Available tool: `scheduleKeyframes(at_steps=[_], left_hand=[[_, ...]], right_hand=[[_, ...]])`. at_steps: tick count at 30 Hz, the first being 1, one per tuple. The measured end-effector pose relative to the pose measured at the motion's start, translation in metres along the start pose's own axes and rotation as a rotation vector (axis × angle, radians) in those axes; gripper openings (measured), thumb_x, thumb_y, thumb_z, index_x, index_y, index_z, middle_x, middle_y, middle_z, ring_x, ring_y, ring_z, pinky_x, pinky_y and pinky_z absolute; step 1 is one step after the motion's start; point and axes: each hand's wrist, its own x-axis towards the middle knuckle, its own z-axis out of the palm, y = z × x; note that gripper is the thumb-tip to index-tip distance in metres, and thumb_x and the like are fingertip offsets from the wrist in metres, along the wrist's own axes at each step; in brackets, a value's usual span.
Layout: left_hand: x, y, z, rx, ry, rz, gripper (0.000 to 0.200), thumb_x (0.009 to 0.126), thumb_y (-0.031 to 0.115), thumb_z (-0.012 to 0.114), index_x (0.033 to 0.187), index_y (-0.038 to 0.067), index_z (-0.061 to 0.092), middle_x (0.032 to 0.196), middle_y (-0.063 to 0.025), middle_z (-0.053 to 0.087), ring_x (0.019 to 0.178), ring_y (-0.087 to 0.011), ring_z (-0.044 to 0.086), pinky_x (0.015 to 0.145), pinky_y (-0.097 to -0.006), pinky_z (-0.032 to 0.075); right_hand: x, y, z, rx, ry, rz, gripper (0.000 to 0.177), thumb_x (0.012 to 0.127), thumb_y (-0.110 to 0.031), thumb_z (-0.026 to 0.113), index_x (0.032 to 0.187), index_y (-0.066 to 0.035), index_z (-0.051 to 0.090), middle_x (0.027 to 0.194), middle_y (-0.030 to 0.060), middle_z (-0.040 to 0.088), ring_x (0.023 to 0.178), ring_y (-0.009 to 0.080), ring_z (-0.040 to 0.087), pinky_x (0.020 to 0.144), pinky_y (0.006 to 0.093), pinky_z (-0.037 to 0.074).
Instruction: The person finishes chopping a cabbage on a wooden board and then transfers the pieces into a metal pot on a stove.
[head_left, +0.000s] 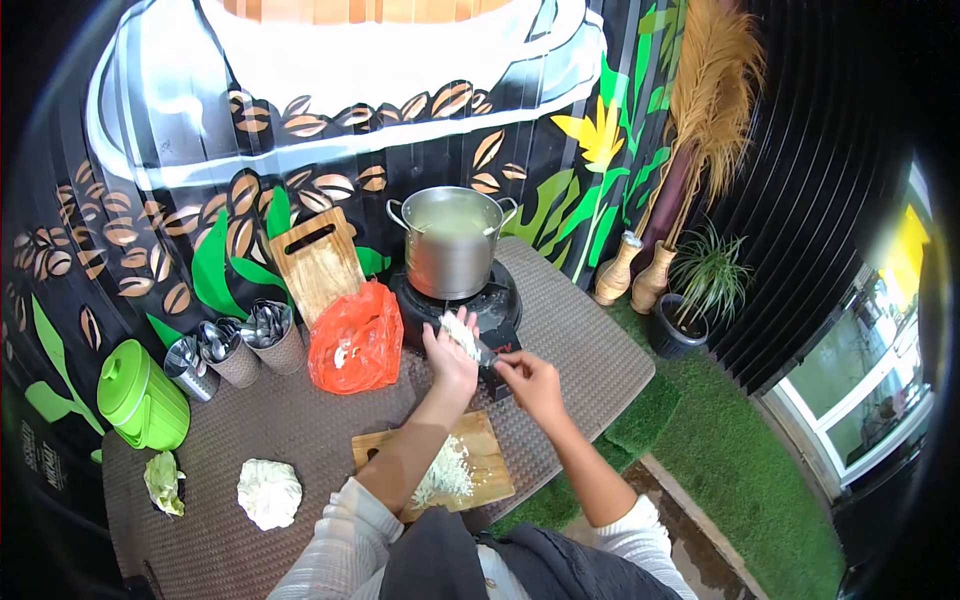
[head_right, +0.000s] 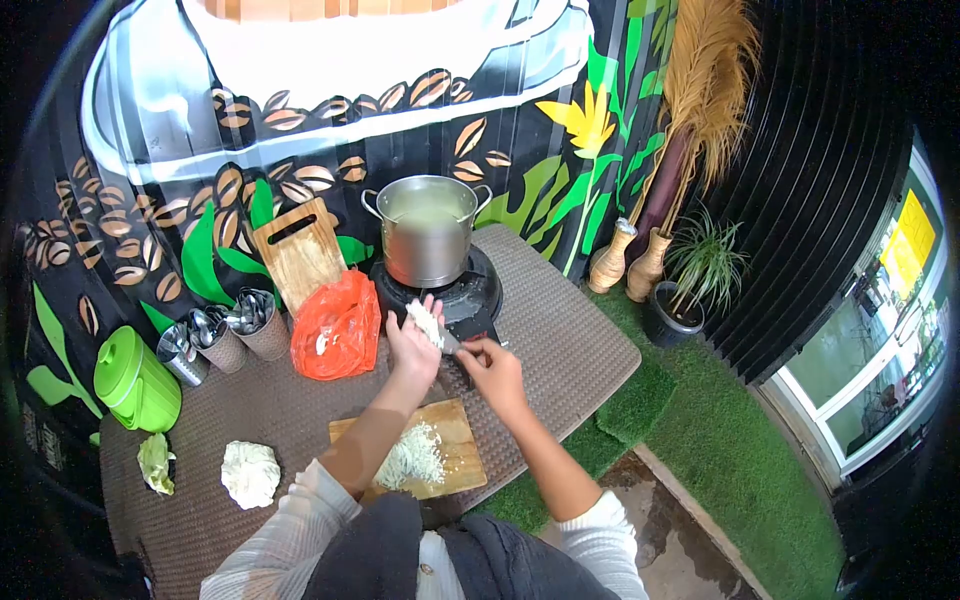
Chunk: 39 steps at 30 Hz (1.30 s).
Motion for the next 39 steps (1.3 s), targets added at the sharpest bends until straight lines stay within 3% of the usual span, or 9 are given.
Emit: scheduleKeyframes(at_steps=[8,16,20,22,23,24,26,29,39], left_hand=[[0.090,0.029,0.106,0.043,-0.048,0.045,0.087,0.098,0.062,0.031,0.155,-0.002,0.017,0.154,-0.0189,0.035,0.142,-0.0346,0.037,0.120,-0.0435,0.021],[0.203,0.043,0.129,0.039,-0.076,0.040,0.097,0.096,0.068,0.036,0.155,-0.004,0.011,0.153,-0.0203,0.035,0.140,-0.0371,0.038,0.121,-0.0444,0.018],[0.239,0.047,0.122,0.256,-0.150,-0.014,0.102,0.094,0.074,0.033,0.154,-0.005,0.012,0.154,-0.0206,0.033,0.139,-0.0364,0.038,0.119,-0.0466,0.024],[0.223,0.055,0.129,0.841,-0.218,-0.057,0.101,0.094,0.074,0.030,0.154,-0.005,0.014,0.159,-0.0202,0.026,0.145,-0.0365,0.030,0.119,-0.0479,0.020],[0.219,0.054,0.131,0.844,-0.215,-0.058,0.101,0.094,0.074,0.030,0.154,-0.005,0.014,0.159,-0.0202,0.026,0.145,-0.0365,0.030,0.119,-0.0479,0.020],[0.219,0.050,0.131,1.151,-0.182,0.113,0.098,0.094,0.074,0.028,0.155,-0.002,0.016,0.160,-0.0221,0.022,0.146,-0.0376,0.025,0.120,-0.0499,0.016],[0.217,0.044,0.128,1.750,-0.091,0.476,0.094,0.094,0.074,0.024,0.157,0.004,0.020,0.162,-0.0259,0.016,0.150,-0.0398,0.015,0.121,-0.0539,0.008],[0.215,0.042,0.117,1.785,-0.142,0.597,0.089,0.096,0.069,0.029,0.155,0.003,0.027,0.159,-0.0284,0.021,0.148,-0.0431,0.018,0.119,-0.0579,0.007],[0.216,0.043,0.101,1.625,-0.311,0.832,0.067,0.100,0.055,0.043,0.146,0.006,0.044,0.153,-0.0235,0.037,0.144,-0.0409,0.029,0.118,-0.0581,0.014]], right_hand=[[0.137,-0.071,-0.027,0.085,-0.156,0.195,0.024,0.088,-0.021,0.075,0.096,0.001,0.073,0.056,0.0012,0.059,0.039,0.0076,0.050,0.036,0.0260,0.036],[0.236,-0.048,-0.003,0.230,-0.204,0.283,0.022,0.091,-0.022,0.072,0.095,-0.001,0.070,0.059,-0.0003,0.057,0.041,0.0045,0.045,0.036,0.0214,0.029],[0.256,-0.026,0.009,0.231,-0.107,0.195,0.024,0.086,-0.023,0.076,0.090,0.000,0.072,0.059,-0.0004,0.059,0.042,0.0056,0.050,0.038,0.0227,0.037],[0.265,-0.009,0.015,0.118,-0.051,0.140,0.023,0.084,-0.023,0.077,0.092,-0.002,0.073,0.061,0.0049,0.062,0.047,0.0139,0.057,0.046,0.0290,0.046],[0.265,-0.002,0.017,-0.112,0.036,-0.071,0.024,0.085,-0.022,0.076,0.095,-0.001,0.072,0.062,0.0075,0.062,0.050,0.0163,0.058,0.049,0.0303,0.047],[0.262,-0.004,0.019,-0.342,0.121,-0.281,0.024,0.085,-0.020,0.075,0.098,0.000,0.071,0.064,0.0102,0.062,0.053,0.0188,0.059,0.051,0.0317,0.048],[0.255,-0.008,0.020,-0.436,0.100,-0.275,0.026,0.083,-0.019,0.074,0.103,-0.003,0.070,0.074,0.0151,0.066,0.068,0.0291,0.066,0.065,0.0386,0.053],[0.253,-0.009,0.021,-0.501,0.150,-0.431,0.025,0.087,-0.021,0.071,0.107,-0.007,0.069,0.100,0.0139,0.071,0.091,0.0337,0.068,0.076,0.0418,0.054],[0.253,0.004,0.020,-0.546,0.137,-0.407,0.018,0.089,-0.019,0.066,0.104,-0.009,0.067,0.093,0.0163,0.070,0.085,0.0379,0.068,0.071,0.0471,0.054]])
